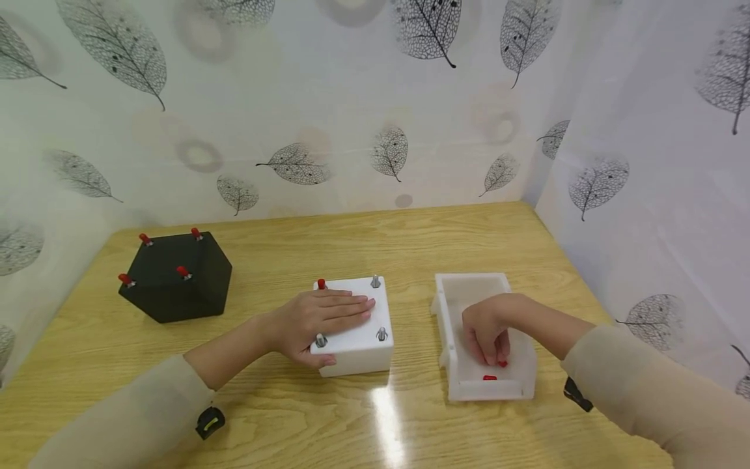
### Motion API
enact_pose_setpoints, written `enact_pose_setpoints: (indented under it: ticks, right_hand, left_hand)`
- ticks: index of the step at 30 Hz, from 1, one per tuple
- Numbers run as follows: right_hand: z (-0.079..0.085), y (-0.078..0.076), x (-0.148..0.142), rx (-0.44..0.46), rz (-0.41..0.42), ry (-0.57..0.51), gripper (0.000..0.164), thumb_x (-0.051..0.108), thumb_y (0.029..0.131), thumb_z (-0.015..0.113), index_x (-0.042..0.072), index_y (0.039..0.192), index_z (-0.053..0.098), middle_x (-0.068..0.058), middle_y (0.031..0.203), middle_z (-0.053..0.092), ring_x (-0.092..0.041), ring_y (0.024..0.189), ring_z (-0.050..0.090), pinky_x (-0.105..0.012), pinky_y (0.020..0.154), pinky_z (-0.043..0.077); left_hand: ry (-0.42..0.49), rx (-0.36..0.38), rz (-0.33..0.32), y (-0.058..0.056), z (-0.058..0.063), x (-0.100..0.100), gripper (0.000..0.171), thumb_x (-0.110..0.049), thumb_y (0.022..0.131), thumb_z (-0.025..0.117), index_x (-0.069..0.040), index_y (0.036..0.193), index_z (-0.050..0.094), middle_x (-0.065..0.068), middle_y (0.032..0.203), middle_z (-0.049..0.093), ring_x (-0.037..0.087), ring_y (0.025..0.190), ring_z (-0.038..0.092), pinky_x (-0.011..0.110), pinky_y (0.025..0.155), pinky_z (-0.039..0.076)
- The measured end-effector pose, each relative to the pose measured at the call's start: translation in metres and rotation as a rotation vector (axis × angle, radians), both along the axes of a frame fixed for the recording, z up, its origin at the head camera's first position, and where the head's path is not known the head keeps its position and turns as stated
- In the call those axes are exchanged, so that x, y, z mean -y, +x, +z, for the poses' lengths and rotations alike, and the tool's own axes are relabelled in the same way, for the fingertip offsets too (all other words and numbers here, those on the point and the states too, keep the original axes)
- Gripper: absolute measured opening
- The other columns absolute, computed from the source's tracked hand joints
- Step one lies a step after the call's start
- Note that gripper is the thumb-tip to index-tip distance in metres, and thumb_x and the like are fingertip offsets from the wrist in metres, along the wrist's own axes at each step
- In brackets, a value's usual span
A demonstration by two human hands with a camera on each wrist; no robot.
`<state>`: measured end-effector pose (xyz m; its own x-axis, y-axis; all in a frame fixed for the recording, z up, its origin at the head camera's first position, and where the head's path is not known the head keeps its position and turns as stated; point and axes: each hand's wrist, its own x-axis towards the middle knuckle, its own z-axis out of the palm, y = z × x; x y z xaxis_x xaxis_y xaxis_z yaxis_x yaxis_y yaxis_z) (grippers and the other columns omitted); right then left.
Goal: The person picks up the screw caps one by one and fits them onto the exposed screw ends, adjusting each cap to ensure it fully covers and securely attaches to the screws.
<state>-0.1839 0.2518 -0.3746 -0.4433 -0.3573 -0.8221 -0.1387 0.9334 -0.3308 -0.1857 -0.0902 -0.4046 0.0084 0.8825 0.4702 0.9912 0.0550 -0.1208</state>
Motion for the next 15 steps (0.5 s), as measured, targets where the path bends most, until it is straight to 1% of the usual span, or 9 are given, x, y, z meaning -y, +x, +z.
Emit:
enact_pose_setpoints:
  ticks: [4, 7, 11, 15]
  right_hand:
    - [-0.001, -0.002, -0.001, 0.028, -0.008, -0.014, 0.016, -0.011, 0.07, 0.069, 0.004, 0.069, 0.072, -0.008, 0.058, 0.066, -0.01, 0.049, 0.06, -0.024, 0.05, 0.054]
    - [-0.001, -0.004, -0.001, 0.041, -0.004, -0.027, 0.014, -0.01, 0.072, 0.069, 0.004, 0.07, 0.072, -0.009, 0.059, 0.067, -0.011, 0.05, 0.062, -0.026, 0.051, 0.056]
    - [-0.001, -0.007, -0.003, 0.056, -0.013, -0.052, 0.014, -0.01, 0.071, 0.069, 0.004, 0.071, 0.072, -0.008, 0.059, 0.066, -0.01, 0.05, 0.061, -0.023, 0.049, 0.053]
    - [0.001, -0.011, -0.005, 0.077, -0.04, -0.088, 0.013, -0.009, 0.07, 0.068, 0.003, 0.072, 0.072, -0.006, 0.06, 0.066, -0.009, 0.05, 0.06, -0.022, 0.048, 0.052]
  left_hand:
    - [-0.004, -0.002, 0.0, 0.001, 0.001, 0.0, 0.07, -0.052, 0.096, 0.024, 0.001, 0.134, 0.05, 0.014, 0.139, 0.05, 0.026, 0.13, 0.046, 0.033, 0.112, 0.032]
    - [-0.01, -0.001, 0.002, 0.001, 0.002, 0.0, 0.07, -0.052, 0.096, 0.024, 0.001, 0.134, 0.05, 0.014, 0.139, 0.05, 0.026, 0.13, 0.046, 0.033, 0.112, 0.032]
    - [-0.013, 0.005, 0.002, 0.001, 0.002, 0.0, 0.071, -0.052, 0.096, 0.024, 0.001, 0.135, 0.049, 0.014, 0.14, 0.05, 0.026, 0.13, 0.046, 0.032, 0.112, 0.031]
    - [-0.009, 0.019, -0.006, 0.0, 0.002, 0.0, 0.071, -0.053, 0.095, 0.025, 0.0, 0.135, 0.05, 0.013, 0.14, 0.05, 0.026, 0.131, 0.045, 0.032, 0.112, 0.031]
